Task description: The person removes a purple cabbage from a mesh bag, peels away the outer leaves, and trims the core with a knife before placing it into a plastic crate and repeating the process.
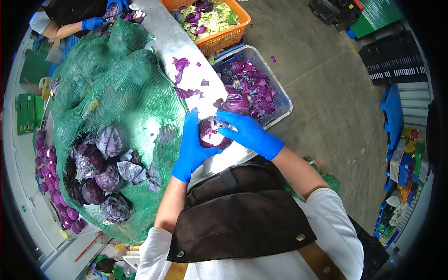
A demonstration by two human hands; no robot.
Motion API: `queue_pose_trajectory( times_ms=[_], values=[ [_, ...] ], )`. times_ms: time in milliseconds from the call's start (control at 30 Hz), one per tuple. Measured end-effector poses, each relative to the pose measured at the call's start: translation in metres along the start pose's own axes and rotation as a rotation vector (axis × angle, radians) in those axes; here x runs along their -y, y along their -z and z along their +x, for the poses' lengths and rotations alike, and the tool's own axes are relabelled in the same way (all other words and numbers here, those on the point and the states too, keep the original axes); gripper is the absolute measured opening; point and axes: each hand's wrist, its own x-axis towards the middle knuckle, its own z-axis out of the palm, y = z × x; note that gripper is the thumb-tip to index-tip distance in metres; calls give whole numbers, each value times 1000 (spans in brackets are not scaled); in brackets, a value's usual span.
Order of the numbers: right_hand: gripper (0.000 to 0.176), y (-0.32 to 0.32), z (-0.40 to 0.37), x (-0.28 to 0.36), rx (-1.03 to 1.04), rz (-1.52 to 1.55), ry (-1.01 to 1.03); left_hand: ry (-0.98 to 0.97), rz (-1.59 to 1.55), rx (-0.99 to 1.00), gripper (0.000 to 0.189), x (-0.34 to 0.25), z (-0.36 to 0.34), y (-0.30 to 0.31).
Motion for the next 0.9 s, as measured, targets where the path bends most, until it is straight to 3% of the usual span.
queue_pose_trajectory(
  times_ms=[67, 167, 267, 300, 400, 433, 567, 700, 767, 833, 867, 900],
  values=[
    [63, -5, -6, 0, -47, 126, -53, 74, -109, -97, 129, 17, -21, -11],
    [58, -7, -9, 16, -32, -55, -101, 123, -105, -246, 120, -4, -24, -43],
    [54, -3, 0, 51, 98, -431, -243, 155, -448, -189, 115, 6, -1, -45],
    [46, -6, 8, 47, 83, -453, -293, 124, -377, -138, 116, 5, 3, -41],
    [41, 1, 31, -32, -81, 1, -133, 151, -92, -198, 119, 7, -1, -38],
    [41, 8, 29, -39, -137, -103, -306, 123, -57, -173, 121, 11, -6, -35],
    [46, -16, 25, -6, -325, 189, -137, 114, -212, -155, 119, 11, -13, -31],
    [43, -5, 17, 28, -175, -229, -29, 122, -242, -114, 120, 8, -8, -27],
    [44, -12, 23, -30, -159, -378, -140, 45, -146, -80, 120, 18, -6, -26],
    [42, 11, 25, -60, -184, -464, -354, 94, -310, -30, 120, 24, -11, -18],
    [41, 30, 21, -61, -214, -477, -516, 121, -391, -9, 120, 26, -13, -14],
    [42, 38, 17, -52, -252, -401, -485, 113, -389, 6, 120, 27, -13, -10]
  ],
)
